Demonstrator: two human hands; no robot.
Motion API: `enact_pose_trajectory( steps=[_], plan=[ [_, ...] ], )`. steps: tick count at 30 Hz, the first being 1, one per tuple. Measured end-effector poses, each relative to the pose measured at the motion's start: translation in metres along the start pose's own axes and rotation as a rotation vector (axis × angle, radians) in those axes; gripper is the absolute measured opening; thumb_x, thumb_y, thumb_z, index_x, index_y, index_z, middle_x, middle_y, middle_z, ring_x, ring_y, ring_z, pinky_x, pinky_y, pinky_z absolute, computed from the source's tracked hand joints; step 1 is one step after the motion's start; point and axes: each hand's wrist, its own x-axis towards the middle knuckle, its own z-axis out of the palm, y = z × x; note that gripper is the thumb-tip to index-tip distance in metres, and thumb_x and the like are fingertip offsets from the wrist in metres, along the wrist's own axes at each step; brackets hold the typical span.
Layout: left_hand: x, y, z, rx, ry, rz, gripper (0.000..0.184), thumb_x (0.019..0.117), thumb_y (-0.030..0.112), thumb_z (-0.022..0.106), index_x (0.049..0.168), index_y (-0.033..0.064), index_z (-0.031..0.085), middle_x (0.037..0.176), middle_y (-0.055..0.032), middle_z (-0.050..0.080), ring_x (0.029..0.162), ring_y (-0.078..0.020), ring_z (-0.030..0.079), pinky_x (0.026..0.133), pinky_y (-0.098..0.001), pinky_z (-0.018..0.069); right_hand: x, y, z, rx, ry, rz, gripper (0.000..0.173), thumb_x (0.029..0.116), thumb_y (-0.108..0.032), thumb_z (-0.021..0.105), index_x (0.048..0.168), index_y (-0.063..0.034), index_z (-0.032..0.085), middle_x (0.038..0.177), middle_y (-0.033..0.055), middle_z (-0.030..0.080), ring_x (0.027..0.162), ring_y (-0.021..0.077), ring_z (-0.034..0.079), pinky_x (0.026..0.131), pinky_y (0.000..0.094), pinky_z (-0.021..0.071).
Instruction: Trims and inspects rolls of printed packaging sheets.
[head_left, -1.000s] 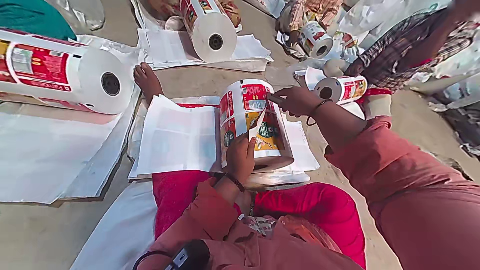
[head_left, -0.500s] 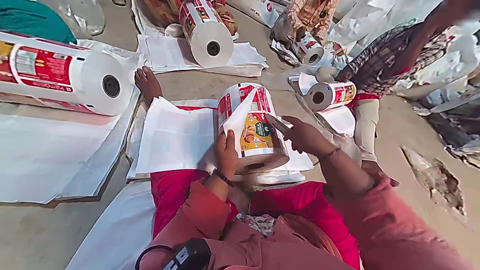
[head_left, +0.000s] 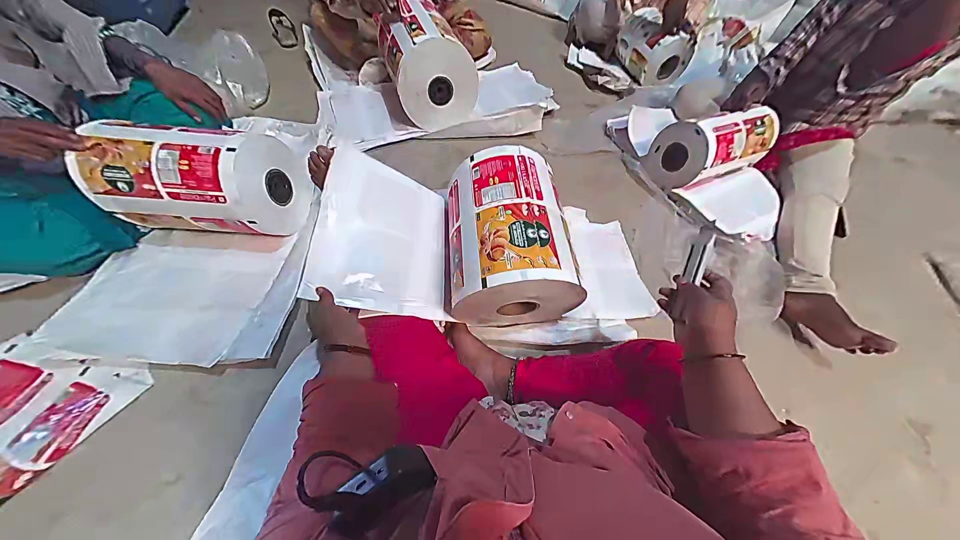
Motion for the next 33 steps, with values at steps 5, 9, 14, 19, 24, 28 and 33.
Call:
enact_pose_trajectory(
  steps=[5, 9, 14, 19, 24, 28, 33],
  plan=[
    [-0.011, 0.046, -0.025, 0.556, 0.132, 0.484, 0.076, 0.0976, 0.02, 0.066, 0.155, -0.0118, 0.028, 0.16, -0.0319, 0.032, 0.152, -0.0351, 0.031, 0.125, -0.0401, 0.0261, 0.004, 0.014, -0.001, 0.141, 0.014, -0.04, 0.042, 0.1017, -0.009, 0.058, 0.138, -0.0141, 0.037, 0.096, 0.0039, 0.06, 0.06, 0.009, 0.056, 0.053, 0.0252, 0.0491],
    [-0.053, 0.082, 0.027, 0.658, -0.448, 0.891, 0.05, 0.1032, 0.021, 0.057, 0.145, -0.0043, 0.049, 0.15, -0.025, 0.05, 0.137, -0.0296, 0.051, 0.113, -0.0401, 0.0449, 0.001, 0.029, 0.005, 0.097, -0.149, -0.031, 0.035, 0.1033, -0.016, 0.051, 0.136, -0.0127, 0.038, 0.099, 0.0017, 0.063, 0.061, 0.0072, 0.057, 0.054, 0.0238, 0.0489],
    [-0.117, 0.066, 0.13, 0.875, -1.24, 1.215, 0.041, 0.1073, 0.03, 0.042, 0.132, 0.0097, 0.068, 0.147, -0.0104, 0.058, 0.148, -0.0325, 0.04, 0.124, -0.0532, 0.0275, 0.003, 0.032, 0.003, 0.095, -0.212, -0.048, 0.034, 0.1024, -0.015, 0.053, 0.133, -0.0102, 0.039, 0.098, 0.0024, 0.063, 0.06, 0.0066, 0.057, 0.053, 0.0225, 0.0485],
    [-0.136, 0.04, 0.188, 1.048, -1.451, 1.364, 0.047, 0.1092, 0.04, 0.034, 0.124, 0.0155, 0.072, 0.139, -0.0074, 0.063, 0.146, -0.0316, 0.042, 0.122, -0.0558, 0.0299, 0.003, 0.036, -0.011, 0.076, -0.219, -0.033, 0.036, 0.1009, -0.017, 0.057, 0.132, -0.0105, 0.041, 0.097, 0.0017, 0.065, 0.06, 0.0068, 0.057, 0.052, 0.0229, 0.0487],
    [-0.132, 0.037, 0.209, 0.988, -1.431, 1.446, 0.051, 0.1074, 0.039, 0.037, 0.104, 0.0064, 0.076, 0.127, -0.0136, 0.067, 0.135, -0.0375, 0.05, 0.116, -0.0574, 0.0341, 0.007, 0.034, -0.016, 0.103, -0.274, -0.044, 0.034, 0.1012, -0.017, 0.056, 0.132, -0.0113, 0.041, 0.097, 0.0005, 0.064, 0.059, 0.0056, 0.057, 0.052, 0.0218, 0.0485],
    [-0.136, 0.035, 0.208, 1.0, -1.407, 1.416, 0.05, 0.108, 0.04, 0.035, 0.104, 0.0087, 0.074, 0.126, -0.012, 0.068, 0.128, -0.0359, 0.053, 0.11, -0.0566, 0.0367, 0.013, 0.034, -0.013, 0.089, -0.329, -0.037, 0.033, 0.102, -0.017, 0.054, 0.132, -0.0116, 0.042, 0.099, 0.0001, 0.066, 0.06, 0.0055, 0.058, 0.053, 0.0215, 0.0485],
    [-0.141, 0.032, 0.211, 1.008, -1.399, 1.439, 0.055, 0.1068, 0.044, 0.032, 0.1, 0.0094, 0.074, 0.118, -0.0115, 0.069, 0.119, -0.0359, 0.057, 0.106, -0.058, 0.0374, 0.015, 0.034, -0.011, 0.112, -0.381, -0.054, 0.031, 0.1026, -0.017, 0.054, 0.131, -0.0115, 0.042, 0.099, 0.0002, 0.068, 0.059, 0.0049, 0.058, 0.052, 0.0207, 0.0486]
  ],
)
